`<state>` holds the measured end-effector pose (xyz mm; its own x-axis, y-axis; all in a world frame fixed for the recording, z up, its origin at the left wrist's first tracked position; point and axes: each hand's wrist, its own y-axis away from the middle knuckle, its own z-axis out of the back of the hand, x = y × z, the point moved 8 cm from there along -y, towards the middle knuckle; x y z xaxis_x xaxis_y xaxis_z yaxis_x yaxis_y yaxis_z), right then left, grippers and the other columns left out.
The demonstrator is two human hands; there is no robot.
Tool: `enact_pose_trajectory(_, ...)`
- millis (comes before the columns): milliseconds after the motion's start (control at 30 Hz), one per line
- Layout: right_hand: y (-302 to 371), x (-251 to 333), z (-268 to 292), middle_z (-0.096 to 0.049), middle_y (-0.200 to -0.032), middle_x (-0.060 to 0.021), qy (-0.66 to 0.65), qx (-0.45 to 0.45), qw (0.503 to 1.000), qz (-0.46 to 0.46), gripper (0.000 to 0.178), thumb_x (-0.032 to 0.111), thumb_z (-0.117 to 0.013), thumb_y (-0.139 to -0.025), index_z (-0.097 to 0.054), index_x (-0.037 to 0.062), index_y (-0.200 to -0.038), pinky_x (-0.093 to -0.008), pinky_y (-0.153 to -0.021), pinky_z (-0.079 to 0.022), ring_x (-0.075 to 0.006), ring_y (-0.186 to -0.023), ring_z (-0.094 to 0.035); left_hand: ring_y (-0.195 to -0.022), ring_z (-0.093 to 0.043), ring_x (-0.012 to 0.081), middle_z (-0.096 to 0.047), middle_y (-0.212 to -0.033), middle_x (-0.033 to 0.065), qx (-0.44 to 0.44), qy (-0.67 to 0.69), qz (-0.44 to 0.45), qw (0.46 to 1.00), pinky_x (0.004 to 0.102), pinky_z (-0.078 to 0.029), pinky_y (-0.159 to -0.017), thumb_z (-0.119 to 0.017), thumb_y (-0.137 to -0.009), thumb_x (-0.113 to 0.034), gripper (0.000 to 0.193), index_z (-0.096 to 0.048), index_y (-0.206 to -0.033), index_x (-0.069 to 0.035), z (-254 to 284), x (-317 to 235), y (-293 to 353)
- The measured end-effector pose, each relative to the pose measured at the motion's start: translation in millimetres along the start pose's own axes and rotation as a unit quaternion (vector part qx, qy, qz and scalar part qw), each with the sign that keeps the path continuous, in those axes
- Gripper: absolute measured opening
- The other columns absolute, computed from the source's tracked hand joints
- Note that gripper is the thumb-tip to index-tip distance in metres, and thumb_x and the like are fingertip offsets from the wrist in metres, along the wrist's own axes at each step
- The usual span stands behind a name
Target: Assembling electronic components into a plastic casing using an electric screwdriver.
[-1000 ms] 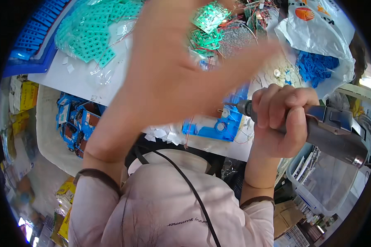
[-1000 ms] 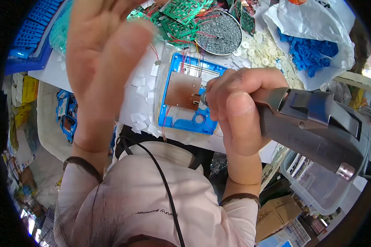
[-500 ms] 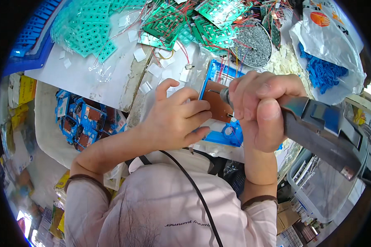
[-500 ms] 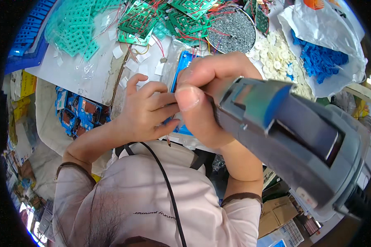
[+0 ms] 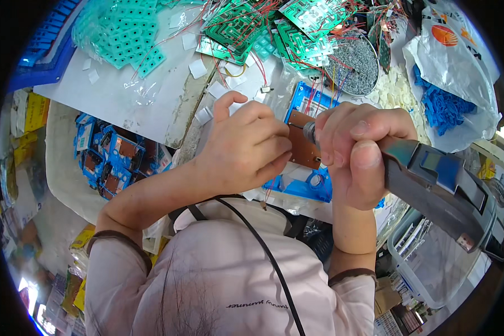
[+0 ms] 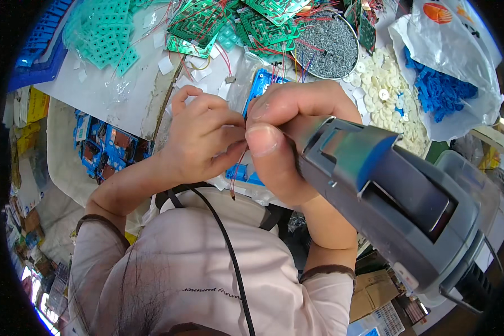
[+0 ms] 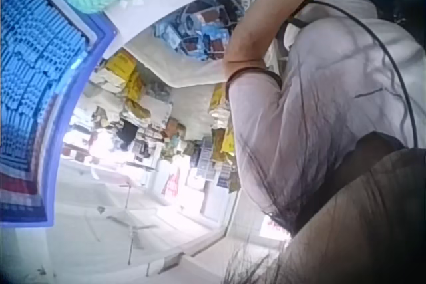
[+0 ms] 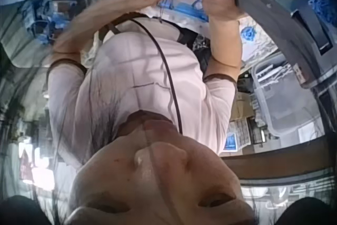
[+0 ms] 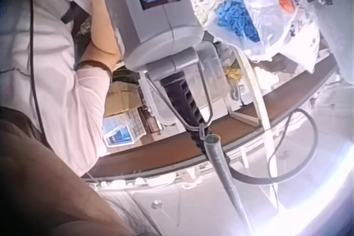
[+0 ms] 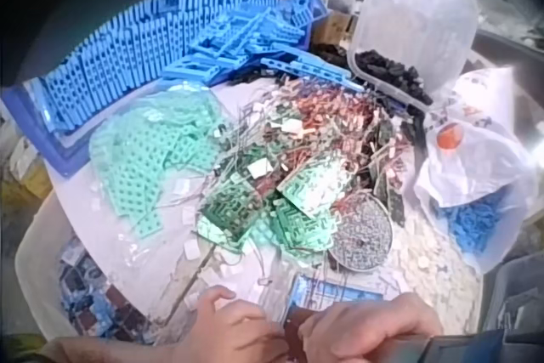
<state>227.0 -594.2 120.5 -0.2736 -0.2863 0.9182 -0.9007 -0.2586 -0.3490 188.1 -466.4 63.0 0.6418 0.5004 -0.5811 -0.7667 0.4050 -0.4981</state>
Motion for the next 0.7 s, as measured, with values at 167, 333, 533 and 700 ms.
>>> enact_pose_trajectory(167, -2.2, -3.7, -3.9, -0.059, -0.073, -0.0077, 0.032, -0.008, 0.999, -0.009, 0.023, 0.013, -0.069, -0.094, -0.048, 0.0031, -0.098, -0.0281, -0.06, -0.047, -0.0128, -0.063, -0.055, -0.096, -0.059, 0.0146, -0.065, -0.096, -0.0062, 0.013, -0.025, -0.032, 0.999, 0.0531, -0.031, -0.096, -0.077, -0.072, -0.022, 0.013, -0.071, -0.081, -0.015, -3.9, -9.0, 6.5)
enact_pose_trajectory(333, -4.7, -9.3, -7.0, -0.052, -0.064, -0.0043, 0.086, -0.013, 0.996, -0.023, 0.031, 0.027, -0.07, -0.095, -0.046, 0.0073, -0.091, -0.0343, -0.057, -0.044, -0.014, -0.054, -0.048, -0.099, -0.059, 0.0141, -0.065, -0.096, -0.007, 0.034, -0.041, -0.036, 0.998, 0.0532, -0.031, -0.097, -0.076, -0.074, -0.022, 0.013, -0.072, -0.083, -0.015, -4.7, -10.1, 5.0)
enact_pose_trajectory(533, -0.7, -1.9, -0.6, -0.054, -0.068, -0.0034, 0.014, -0.009, 1.0, 0.002, 0.029, 0.026, -0.071, -0.094, -0.052, 0.0053, -0.1, -0.0322, -0.058, -0.044, -0.0134, -0.056, -0.049, -0.099, -0.059, 0.016, -0.066, -0.1, -0.0059, 0.046, -0.035, -0.052, 0.997, 0.0533, -0.03, -0.098, -0.077, -0.071, -0.022, 0.018, -0.074, -0.088, -0.016, -4.4, -9.5, 9.0)
enact_pose_trajectory(700, 34.8, 25.1, 4.9, -0.059, -0.078, -0.0072, -0.073, -0.002, 0.997, -0.041, 0.029, 0.019, -0.076, -0.091, -0.054, 0.0025, -0.101, -0.0344, -0.069, -0.048, -0.0174, -0.066, -0.055, -0.097, -0.059, 0.0173, -0.067, -0.106, -0.0058, 0.061, -0.025, -0.049, 0.997, 0.053, -0.03, -0.099, -0.078, -0.068, -0.018, 0.025, -0.076, -0.093, -0.02, -7.9, -8.9, 14.2)
